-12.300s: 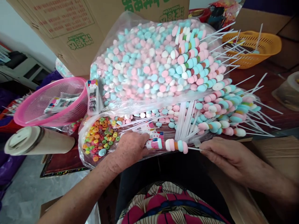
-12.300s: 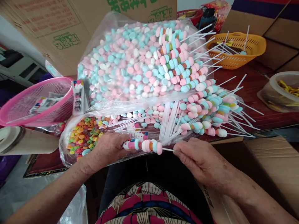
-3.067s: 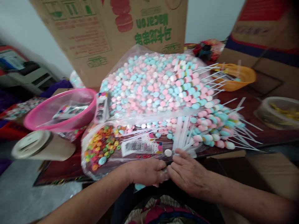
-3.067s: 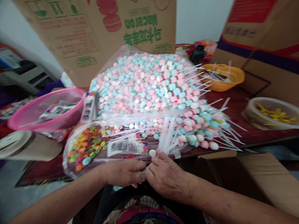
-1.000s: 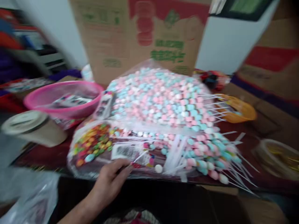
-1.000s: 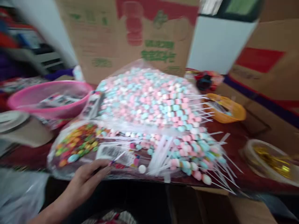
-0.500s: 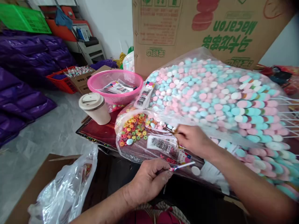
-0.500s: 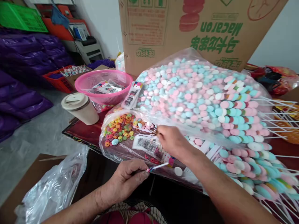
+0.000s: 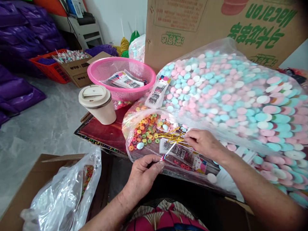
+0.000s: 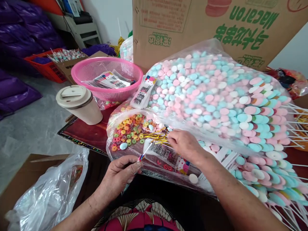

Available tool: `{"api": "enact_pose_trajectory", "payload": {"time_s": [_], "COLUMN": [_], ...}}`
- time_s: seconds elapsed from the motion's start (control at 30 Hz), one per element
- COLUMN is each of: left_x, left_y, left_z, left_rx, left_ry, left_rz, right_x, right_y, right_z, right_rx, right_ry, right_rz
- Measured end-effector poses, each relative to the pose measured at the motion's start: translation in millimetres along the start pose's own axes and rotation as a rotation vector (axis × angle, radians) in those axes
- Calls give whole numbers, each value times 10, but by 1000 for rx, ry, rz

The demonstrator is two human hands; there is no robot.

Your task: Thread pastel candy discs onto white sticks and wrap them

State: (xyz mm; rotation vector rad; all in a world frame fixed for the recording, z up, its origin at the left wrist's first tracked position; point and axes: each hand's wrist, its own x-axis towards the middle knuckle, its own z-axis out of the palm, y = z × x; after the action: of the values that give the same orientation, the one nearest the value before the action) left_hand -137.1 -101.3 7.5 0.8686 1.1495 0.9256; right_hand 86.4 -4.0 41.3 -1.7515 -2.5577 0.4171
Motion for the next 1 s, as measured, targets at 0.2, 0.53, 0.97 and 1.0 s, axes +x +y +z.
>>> {"api": "enact_pose_trajectory", "payload": {"time_s": [0.2, 0.53, 0.97, 1.0], "left_x": [-6, 138, 314, 329], "left_y": [110, 203, 305, 300], "left_z": [31, 290, 716, 732], "left_rx": [-55, -104, -359, -375], "left_ry": [85, 47, -174, -163], "left_rz": [-93, -105, -286, -287], "right_x": [362, -132, -777, -803], "right_y": [-304, 106, -397, -391], "right_z": [108, -4, 217, 221], "right_rx": [-244, 16, 674, 700], "right_ry": [-112, 74, 357, 359], "right_rz": [175, 77, 99, 126]}}
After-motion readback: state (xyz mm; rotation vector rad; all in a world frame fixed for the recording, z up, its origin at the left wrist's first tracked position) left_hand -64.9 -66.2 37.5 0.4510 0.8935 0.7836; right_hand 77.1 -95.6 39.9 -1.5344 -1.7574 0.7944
